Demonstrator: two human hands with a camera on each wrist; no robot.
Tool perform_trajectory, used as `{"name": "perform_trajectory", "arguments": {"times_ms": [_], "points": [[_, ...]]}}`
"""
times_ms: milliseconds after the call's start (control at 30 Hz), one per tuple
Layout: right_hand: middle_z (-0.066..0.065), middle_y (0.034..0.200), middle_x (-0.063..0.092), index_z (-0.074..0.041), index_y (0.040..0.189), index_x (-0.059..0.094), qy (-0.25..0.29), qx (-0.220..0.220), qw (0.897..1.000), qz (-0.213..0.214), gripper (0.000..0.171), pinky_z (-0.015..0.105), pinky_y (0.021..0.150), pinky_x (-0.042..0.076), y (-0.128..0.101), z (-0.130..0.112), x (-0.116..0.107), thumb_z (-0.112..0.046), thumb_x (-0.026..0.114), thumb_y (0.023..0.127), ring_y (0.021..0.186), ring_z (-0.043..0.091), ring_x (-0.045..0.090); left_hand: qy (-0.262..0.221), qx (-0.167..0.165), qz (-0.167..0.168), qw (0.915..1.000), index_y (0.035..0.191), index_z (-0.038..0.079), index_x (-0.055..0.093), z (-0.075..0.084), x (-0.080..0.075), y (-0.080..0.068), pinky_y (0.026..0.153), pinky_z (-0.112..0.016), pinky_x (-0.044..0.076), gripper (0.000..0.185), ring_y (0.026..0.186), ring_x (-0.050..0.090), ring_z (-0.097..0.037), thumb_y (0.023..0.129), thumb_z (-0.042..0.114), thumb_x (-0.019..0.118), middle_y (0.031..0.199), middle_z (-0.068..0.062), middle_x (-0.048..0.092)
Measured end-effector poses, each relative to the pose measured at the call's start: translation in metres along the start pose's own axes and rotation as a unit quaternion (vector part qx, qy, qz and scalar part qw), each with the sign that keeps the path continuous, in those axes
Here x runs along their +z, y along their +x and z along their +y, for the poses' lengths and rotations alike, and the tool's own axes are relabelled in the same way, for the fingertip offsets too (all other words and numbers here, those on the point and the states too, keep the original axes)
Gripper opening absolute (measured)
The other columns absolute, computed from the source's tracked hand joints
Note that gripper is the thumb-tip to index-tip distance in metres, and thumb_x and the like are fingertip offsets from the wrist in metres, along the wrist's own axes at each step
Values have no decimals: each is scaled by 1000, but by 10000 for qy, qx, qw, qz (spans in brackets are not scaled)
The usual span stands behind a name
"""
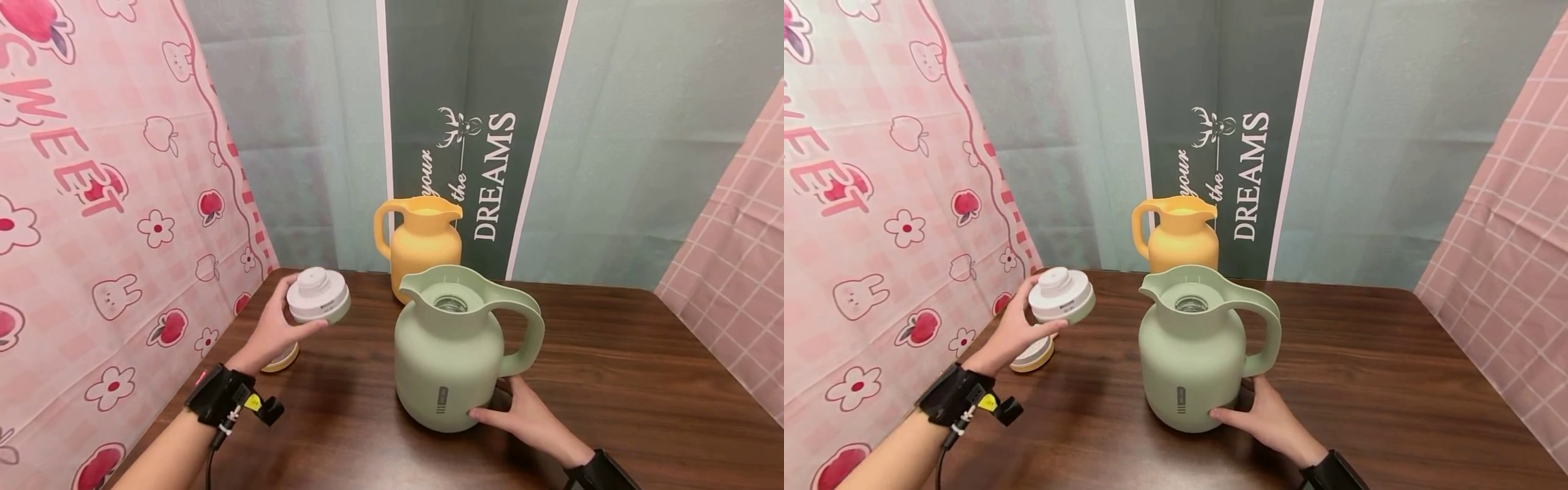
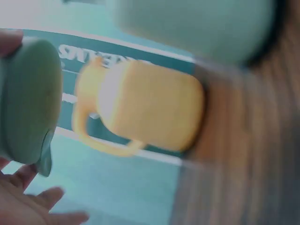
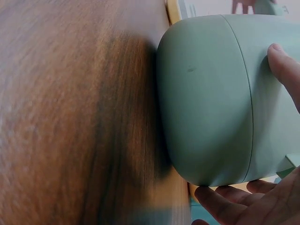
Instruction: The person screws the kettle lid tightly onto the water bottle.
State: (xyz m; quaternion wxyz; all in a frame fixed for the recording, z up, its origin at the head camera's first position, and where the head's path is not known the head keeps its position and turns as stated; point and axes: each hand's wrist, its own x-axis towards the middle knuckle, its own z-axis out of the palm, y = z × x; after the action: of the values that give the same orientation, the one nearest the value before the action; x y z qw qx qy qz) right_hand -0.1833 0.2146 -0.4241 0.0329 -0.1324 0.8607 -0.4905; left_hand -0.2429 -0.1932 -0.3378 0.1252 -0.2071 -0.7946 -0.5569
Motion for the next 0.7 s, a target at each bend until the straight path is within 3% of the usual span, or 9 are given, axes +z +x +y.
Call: {"name": "perform_trajectory", "arguments": {"times_ms": [100, 233, 433, 700], "points": [[24, 146, 32, -6, 145, 24, 30, 12, 10000, -11, 89, 55, 98, 33, 0, 0, 0, -28, 79, 78, 127, 46, 37, -422, 164, -47, 9990, 142, 7, 29, 16, -3, 9, 92, -20, 42, 82, 118, 44, -16, 76, -5, 75, 133, -9, 40], [24, 147, 30, -7, 145, 23, 82, 80, 9999, -68, 89, 55, 99, 33, 0, -1, 0, -29, 78, 79, 127, 48, 36, -680, 443, -215, 9965, 143, 9, 28, 39, 0, 19, 91, -24, 45, 87, 119, 44, -19, 73, -9, 76, 134, -9, 41], [25, 147, 29, -7, 146, 22, 105, 164, 9998, -99, 90, 55, 100, 32, 0, -1, 0, -30, 78, 79, 128, 49, 35, -206, 853, -383, 9954, 144, 12, 32, 69, 9, 31, 95, -31, 42, 89, 118, 46, -18, 71, 0, 81, 134, -3, 45], [25, 147, 29, -7, 146, 22, 136, 194, 9997, -95, 90, 55, 99, 32, 0, -1, 1, -28, 78, 79, 128, 48, 35, 240, 1333, -273, 9904, 144, 16, 35, 101, 18, 50, 96, -38, 38, 89, 114, 46, -16, 70, 6, 83, 132, 1, 46]]}}
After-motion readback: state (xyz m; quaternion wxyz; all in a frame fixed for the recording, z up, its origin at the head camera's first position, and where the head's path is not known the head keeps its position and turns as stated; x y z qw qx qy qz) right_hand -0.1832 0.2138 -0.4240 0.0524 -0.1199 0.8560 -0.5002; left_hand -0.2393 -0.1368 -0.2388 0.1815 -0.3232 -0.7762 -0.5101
